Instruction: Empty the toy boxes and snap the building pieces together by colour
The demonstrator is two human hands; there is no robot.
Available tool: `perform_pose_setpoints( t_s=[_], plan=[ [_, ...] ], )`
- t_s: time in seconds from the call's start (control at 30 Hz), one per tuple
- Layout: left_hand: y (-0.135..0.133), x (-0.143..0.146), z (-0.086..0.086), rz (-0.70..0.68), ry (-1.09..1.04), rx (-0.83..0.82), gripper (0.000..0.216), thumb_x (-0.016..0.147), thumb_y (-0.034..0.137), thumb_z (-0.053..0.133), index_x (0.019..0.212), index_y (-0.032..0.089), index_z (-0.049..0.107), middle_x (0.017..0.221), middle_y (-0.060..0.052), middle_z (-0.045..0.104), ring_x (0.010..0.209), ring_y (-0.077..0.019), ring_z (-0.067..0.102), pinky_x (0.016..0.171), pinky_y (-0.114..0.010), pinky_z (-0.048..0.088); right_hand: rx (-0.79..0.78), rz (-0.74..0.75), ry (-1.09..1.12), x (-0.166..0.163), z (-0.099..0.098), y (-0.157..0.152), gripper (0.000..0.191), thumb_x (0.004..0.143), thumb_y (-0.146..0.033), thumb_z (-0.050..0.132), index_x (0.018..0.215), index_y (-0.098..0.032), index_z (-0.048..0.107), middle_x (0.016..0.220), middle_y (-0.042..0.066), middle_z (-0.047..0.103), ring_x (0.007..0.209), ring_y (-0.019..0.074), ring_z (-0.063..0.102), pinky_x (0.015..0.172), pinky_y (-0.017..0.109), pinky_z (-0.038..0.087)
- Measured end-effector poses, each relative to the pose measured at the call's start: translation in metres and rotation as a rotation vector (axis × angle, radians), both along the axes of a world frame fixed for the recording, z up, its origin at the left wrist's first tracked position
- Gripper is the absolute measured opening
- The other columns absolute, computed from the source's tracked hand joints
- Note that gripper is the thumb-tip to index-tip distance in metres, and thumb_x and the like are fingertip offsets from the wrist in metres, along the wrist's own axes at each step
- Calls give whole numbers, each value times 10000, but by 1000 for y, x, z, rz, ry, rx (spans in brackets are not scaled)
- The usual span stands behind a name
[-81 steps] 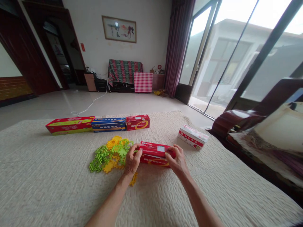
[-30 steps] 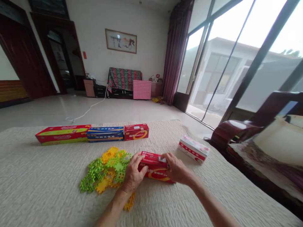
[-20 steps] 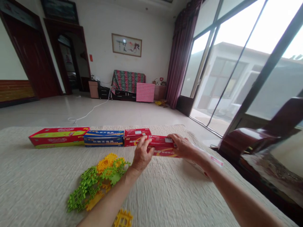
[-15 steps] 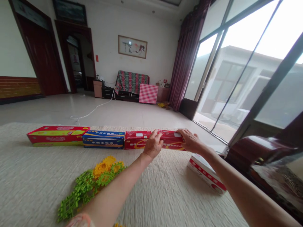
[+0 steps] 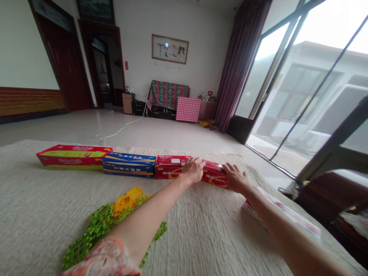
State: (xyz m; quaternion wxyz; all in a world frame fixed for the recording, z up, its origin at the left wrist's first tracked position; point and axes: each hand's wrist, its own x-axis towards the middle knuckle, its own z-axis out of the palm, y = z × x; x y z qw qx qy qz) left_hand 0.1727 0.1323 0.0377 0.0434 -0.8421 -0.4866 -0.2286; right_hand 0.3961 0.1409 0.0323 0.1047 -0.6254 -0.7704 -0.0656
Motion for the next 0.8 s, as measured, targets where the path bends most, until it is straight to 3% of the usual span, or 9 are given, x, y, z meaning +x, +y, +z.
perform_pose_setpoints(
  t_s=[0.13,0.2,0.3,0.4,0.57,0.7,0.8],
  plan=[
    [-4,-50,10,69,27,50,286,770,170,526,1034,194,633,1044,-101,597,1043,-255,534,961,-393,418,160,232,152,-32,7,-16,624,695,-5,434,1295,-170,491,1384,147,476,1269,274,451,1007,456,400],
    [-3,-74,13,120,69,29,366,733,254,602,1095,201,613,1082,-109,585,1066,-277,523,961,-407,413,139,323,221,-58,10,-23,597,702,1,407,1274,-145,504,1316,143,534,1182,238,534,976,375,436],
    [3,-95,15,187,121,-78,637,609,365,721,1206,235,539,1193,-118,546,1162,-326,468,984,-451,386,97,329,274,-98,7,-28,591,702,-3,415,1271,-142,492,1225,141,590,1120,243,572,943,370,452],
    [11,-100,16,223,162,-227,828,512,414,773,1267,255,472,1268,-125,512,1224,-363,424,1005,-501,351,29,221,295,-127,-1,-28,626,685,-13,456,1298,-135,440,1200,163,581,1080,268,588,901,373,464],
    [19,-95,14,234,167,-292,720,556,288,728,1239,240,508,1189,-125,560,1135,-342,521,976,-478,385,-77,162,338,-141,-19,-30,664,676,-24,487,1318,-158,381,1212,170,539,1094,278,572,889,364,474],
    [8,-93,19,198,143,-280,710,553,319,722,1234,253,531,1162,-120,562,1076,-339,557,905,-439,448,35,177,427,-136,-25,-44,646,670,-23,484,1288,-184,390,1191,154,517,1133,279,522,926,391,470],
    [-14,-91,30,137,109,-268,700,565,393,717,1231,268,540,1132,-100,562,1026,-311,581,861,-393,479,180,196,500,-130,-18,-70,589,697,-50,473,1265,-183,402,1207,155,484,1151,280,481,952,425,459]
  ],
)
